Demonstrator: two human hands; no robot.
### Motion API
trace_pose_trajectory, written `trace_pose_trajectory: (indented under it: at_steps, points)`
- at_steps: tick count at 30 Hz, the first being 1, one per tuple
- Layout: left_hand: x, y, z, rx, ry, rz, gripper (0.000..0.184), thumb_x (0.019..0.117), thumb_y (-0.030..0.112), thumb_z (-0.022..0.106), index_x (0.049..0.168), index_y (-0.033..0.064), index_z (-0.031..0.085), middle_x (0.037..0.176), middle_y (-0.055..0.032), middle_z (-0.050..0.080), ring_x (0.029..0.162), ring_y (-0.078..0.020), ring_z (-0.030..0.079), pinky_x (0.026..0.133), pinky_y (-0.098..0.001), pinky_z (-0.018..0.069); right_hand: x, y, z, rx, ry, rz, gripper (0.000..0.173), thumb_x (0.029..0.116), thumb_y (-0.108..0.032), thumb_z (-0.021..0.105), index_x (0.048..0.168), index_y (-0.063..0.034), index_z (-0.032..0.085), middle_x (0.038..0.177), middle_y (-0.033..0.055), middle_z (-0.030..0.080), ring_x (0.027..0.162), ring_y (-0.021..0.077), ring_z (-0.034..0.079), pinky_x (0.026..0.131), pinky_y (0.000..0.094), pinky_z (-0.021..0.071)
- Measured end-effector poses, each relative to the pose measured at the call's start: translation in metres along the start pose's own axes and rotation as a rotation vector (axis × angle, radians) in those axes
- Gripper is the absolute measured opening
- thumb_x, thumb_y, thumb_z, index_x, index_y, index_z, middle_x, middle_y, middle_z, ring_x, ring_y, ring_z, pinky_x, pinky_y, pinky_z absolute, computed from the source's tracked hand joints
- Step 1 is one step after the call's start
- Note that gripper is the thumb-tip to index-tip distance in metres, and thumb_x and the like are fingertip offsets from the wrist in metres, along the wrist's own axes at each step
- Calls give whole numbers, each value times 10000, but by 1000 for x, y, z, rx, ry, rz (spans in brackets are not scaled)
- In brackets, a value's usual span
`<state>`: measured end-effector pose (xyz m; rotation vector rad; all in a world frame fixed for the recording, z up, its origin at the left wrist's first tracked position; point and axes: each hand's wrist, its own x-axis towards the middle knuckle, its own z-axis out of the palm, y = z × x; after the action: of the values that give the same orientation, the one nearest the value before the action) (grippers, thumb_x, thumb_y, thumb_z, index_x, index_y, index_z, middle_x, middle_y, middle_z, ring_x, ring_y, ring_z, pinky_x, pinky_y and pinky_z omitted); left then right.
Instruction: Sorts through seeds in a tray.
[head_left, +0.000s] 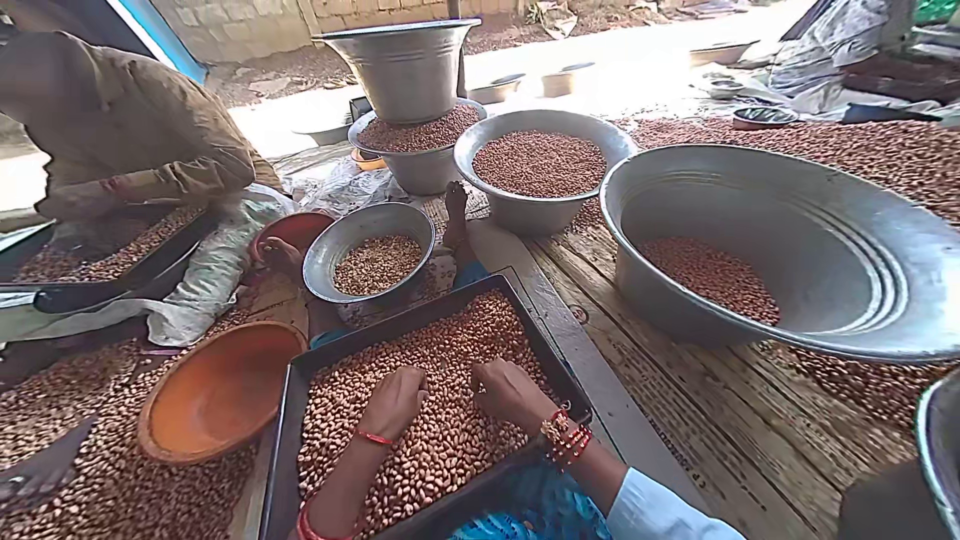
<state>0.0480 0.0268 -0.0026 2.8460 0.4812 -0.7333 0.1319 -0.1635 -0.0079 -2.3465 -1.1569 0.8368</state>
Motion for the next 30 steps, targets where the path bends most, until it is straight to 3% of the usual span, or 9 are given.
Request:
trace_pose_trajectory:
  at_steps: [2,5,9,12,15,18,21,25,30]
  points:
    - [-3,2,0,23,2,-4,275,1026,162,587,1231,16,700,1293,-230,664,1256,-402,611,1056,-565,468,-15,-10,-3,176,-98,-228,214,988,-157,674,1121,4,719,942,176,733,863,303,699,818,505,539]
    - [-5,9,0,51,-12,-41,271,1024,140,573,1230,15,698,1297,-236,659,1261,-408,605,1048,-568,471,-31,-20,-16,421,-268,-474,234,1017,-120,643,1194,21,706,1006,124,749,861,147,699,847,358,564]
    - [-3,0,-4,-33,-15,-2,258,1002,166,601,1184,26,719,1208,-222,693,1183,-384,646,1023,-560,486,-41,-13,-40,-30,-15,-24,258,1054,-154,541,1218,-19,687,1090,215,716,1042,380,692,904,566,525]
    - [-20,-37,-13,-515,-131,438,119,943,116,701,1009,21,730,860,-58,715,776,-149,673,767,-348,558,-48,0,-49,-140,6,265,298,1060,-166,519,1271,-6,655,1203,248,681,1163,427,649,954,601,503]
    - [-39,-63,-17,-972,-492,839,206,968,168,693,1158,103,738,1127,9,768,1014,-85,730,922,-268,590,-57,8,-48,-135,-8,332,293,1045,-158,541,1237,37,648,1198,269,672,1170,438,641,958,596,498]
    - [-58,-75,-29,-606,-148,473,246,946,125,691,1182,59,712,1093,-33,748,931,-136,727,868,-328,593,-57,4,-40,-184,-83,397,309,1006,-164,614,1226,52,638,1223,273,661,1186,440,631,944,604,498]
    - [-56,-56,-21,-45,-144,-45,382,966,273,724,1282,62,695,1236,-189,707,1182,-380,655,1040,-581,469,-50,-9,-20,-231,-162,398,434,970,-187,681,1314,54,570,1237,280,649,1181,451,630,913,618,504]
    - [-56,-16,11,39,-183,-11,449,945,172,699,1345,-12,614,1355,-251,619,1274,-424,592,1058,-585,459,-33,-34,13,-185,-214,185,520,968,-99,640,1430,51,454,1201,299,650,1144,467,643,916,621,502]
    - [-50,-24,24,-490,-77,-9,471,886,18,687,1314,-119,543,1220,-321,620,1185,-420,602,1024,-568,450,-10,-53,25,151,-136,-128,689,923,-59,691,1540,-30,386,1284,295,622,1181,460,629,973,623,495]
